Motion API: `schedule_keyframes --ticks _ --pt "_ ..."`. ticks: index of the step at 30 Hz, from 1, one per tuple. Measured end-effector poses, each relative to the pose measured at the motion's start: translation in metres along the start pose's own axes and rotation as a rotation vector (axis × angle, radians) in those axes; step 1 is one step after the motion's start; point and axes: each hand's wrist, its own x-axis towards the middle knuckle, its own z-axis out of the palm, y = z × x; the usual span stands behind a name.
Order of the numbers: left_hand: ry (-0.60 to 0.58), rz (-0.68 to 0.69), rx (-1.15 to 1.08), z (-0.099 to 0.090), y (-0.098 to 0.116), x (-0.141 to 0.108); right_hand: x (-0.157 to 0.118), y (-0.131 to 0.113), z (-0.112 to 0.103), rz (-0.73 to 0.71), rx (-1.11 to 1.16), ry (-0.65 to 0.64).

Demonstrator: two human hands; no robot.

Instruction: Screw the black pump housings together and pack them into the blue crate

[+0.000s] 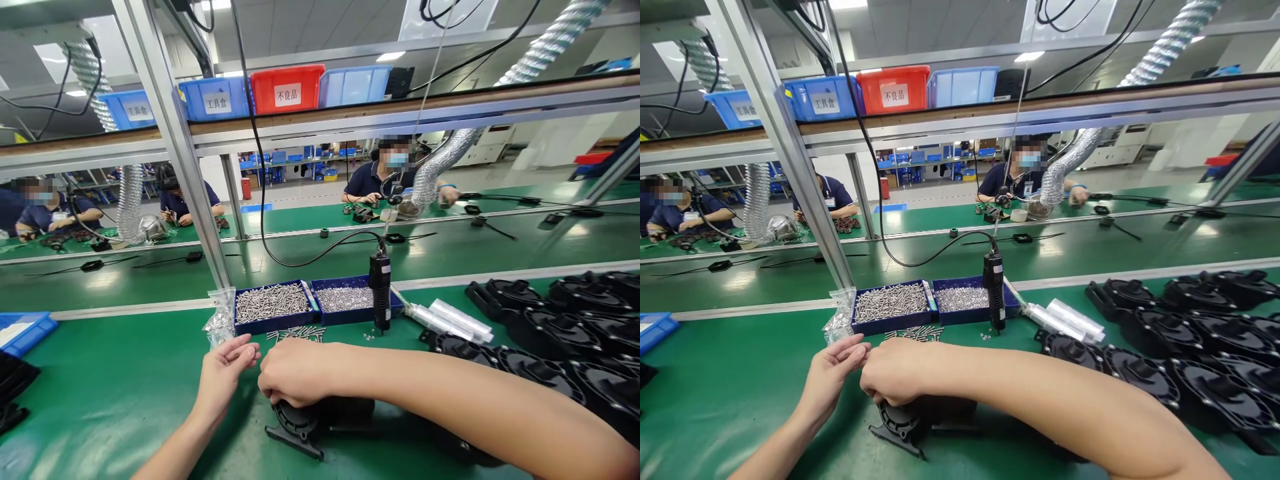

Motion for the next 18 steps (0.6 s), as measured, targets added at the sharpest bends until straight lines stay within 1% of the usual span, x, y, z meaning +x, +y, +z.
schedule_keyframes --ticks 5,7,9,11,14,18 --pt "0.01 -0.075 -0.072 0.002 0.002 -0.002 0.0 0.003 0.006 -0.011 0.078 -0.028" --pt "0.014 -0.095 -0.1 0.002 0.003 -0.003 -0.001 0.006 0.006 0.001 0.108 -0.004" --pt "0.016 -0.111 -0.118 0.003 0.005 -0.004 -0.006 0.01 0.004 0.044 0.148 0.052" --pt "0.013 -0.119 -0.125 0.004 0.006 -0.006 -0.013 0.017 0.002 0.093 0.247 0.118" --pt "0.004 -0.114 -0.115 0.007 0.007 -0.008 -0.025 0.028 0.003 0.175 0.452 0.192" --pt "-0.017 -0.086 -0.084 0.008 0.004 -0.011 -0.031 0.036 0.015 0.283 0.704 0.271"
